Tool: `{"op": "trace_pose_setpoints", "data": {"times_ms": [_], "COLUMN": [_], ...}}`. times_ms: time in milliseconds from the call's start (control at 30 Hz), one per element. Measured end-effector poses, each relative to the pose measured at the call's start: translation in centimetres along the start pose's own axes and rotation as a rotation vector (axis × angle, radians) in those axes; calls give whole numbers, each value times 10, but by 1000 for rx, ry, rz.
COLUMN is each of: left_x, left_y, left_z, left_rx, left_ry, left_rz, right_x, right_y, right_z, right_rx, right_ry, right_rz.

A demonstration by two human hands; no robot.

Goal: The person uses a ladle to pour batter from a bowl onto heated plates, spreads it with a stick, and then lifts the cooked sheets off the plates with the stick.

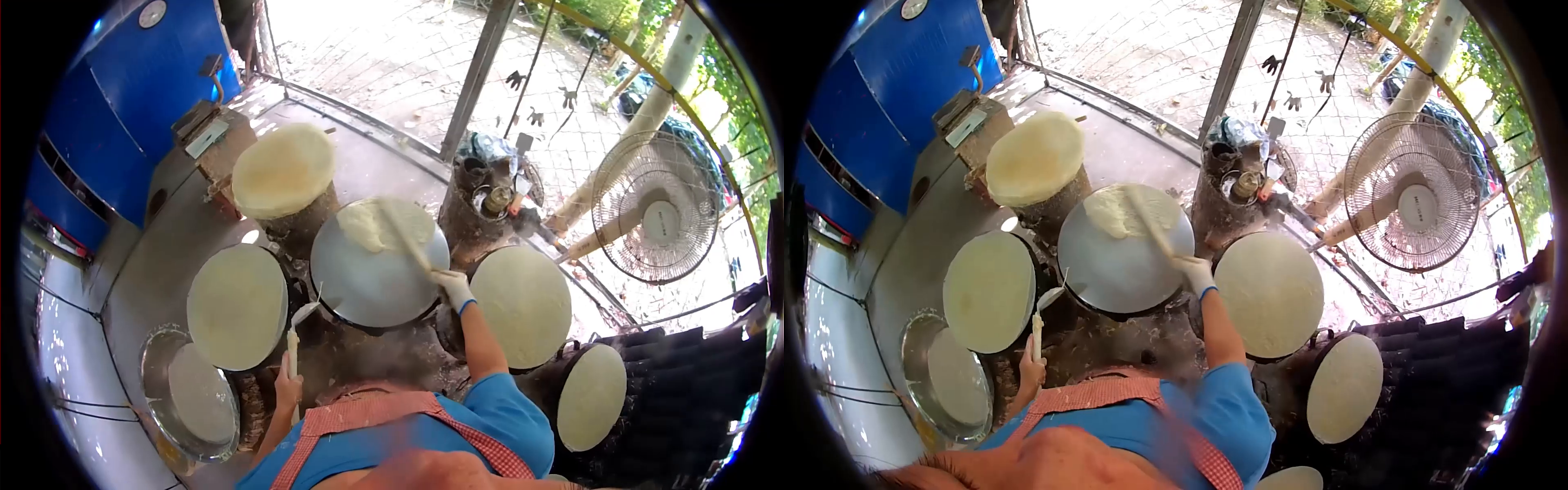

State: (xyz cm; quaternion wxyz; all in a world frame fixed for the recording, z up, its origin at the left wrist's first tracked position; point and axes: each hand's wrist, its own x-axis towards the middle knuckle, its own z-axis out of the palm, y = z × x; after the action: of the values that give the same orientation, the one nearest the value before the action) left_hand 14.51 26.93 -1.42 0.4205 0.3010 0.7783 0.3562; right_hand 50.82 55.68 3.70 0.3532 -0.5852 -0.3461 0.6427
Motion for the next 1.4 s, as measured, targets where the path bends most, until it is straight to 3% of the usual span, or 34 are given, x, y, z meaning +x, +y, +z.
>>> {"op": "trace_pose_setpoints", "data": {"times_ms": [67, 133, 200, 300, 333, 500, 567, 667, 700, 733, 833, 933, 1000, 1067, 1100, 1167, 1200, 1267, 1333, 1400], "left_x": [-13, -28, -42, -57, -62, -44, -25, -25, -31, -38, -51, -68, -76, -86, -91, -98, -101, -109, -120, -127], "left_y": [5, 8, 14, 17, 22, 23, 2, -37, -31, -30, -43, -69, -86, -98, -90, -77, -85, -90, -90, -93], "left_z": [4, 8, 11, 1, -2, -5, -2, 1, 0, 2, 0, 5, 11, 8, 9, 11, 7, 0, -2, -3], "left_rx": [-84, -117, -170, -253, -394, -1012, -1262, -1670, -1746, -1749, -1696, -1697, -1750, -1762, -1752, -1733, -1759, -1745, -1740, -1742], "left_ry": [-30, 4, -1, -94, -149, -408, -583, -781, -939, -949, -984, -677, -679, -675, -639, -633, -579, -493, -478, -479], "left_rz": [-98, -110, -100, -62, -101, -221, -246, -469, -493, -518, -550, -591, -413, -266, -270, -265, -335, -390, -390, -382], "right_x": [28, 9, 49, 62, 69, 54, 64, 117, 123, 118, 84, 54, 65, 102, 115, 117, 115, 139, 83, 84], "right_y": [49, 44, 67, 3, 1, 32, 31, 18, 4, -6, -11, 8, 2, 2, -16, -31, -37, 12, -15, 16], "right_z": [7, 3, -37, -35, -30, -23, -40, -42, -27, -14, 0, -24, -35, -24, 4, 20, 23, 6, -20, -67], "right_rx": [-136, -32, -182, -153, -116, -263, -250, -106, -202, -295, -433, -281, -385, -336, -457, -454, -488, -468, -492, -502], "right_ry": [-175, -261, -263, -170, -145, -423, -432, -335, -318, -302, -478, -610, -497, -441, -319, -349, -488, -614, -680, -609], "right_rz": [-68, 113, -89, 17, 9, 97, 44, 86, -2, -88, 70, 99, 222, 11, -8, -93, -1, -46, 151, 119]}}
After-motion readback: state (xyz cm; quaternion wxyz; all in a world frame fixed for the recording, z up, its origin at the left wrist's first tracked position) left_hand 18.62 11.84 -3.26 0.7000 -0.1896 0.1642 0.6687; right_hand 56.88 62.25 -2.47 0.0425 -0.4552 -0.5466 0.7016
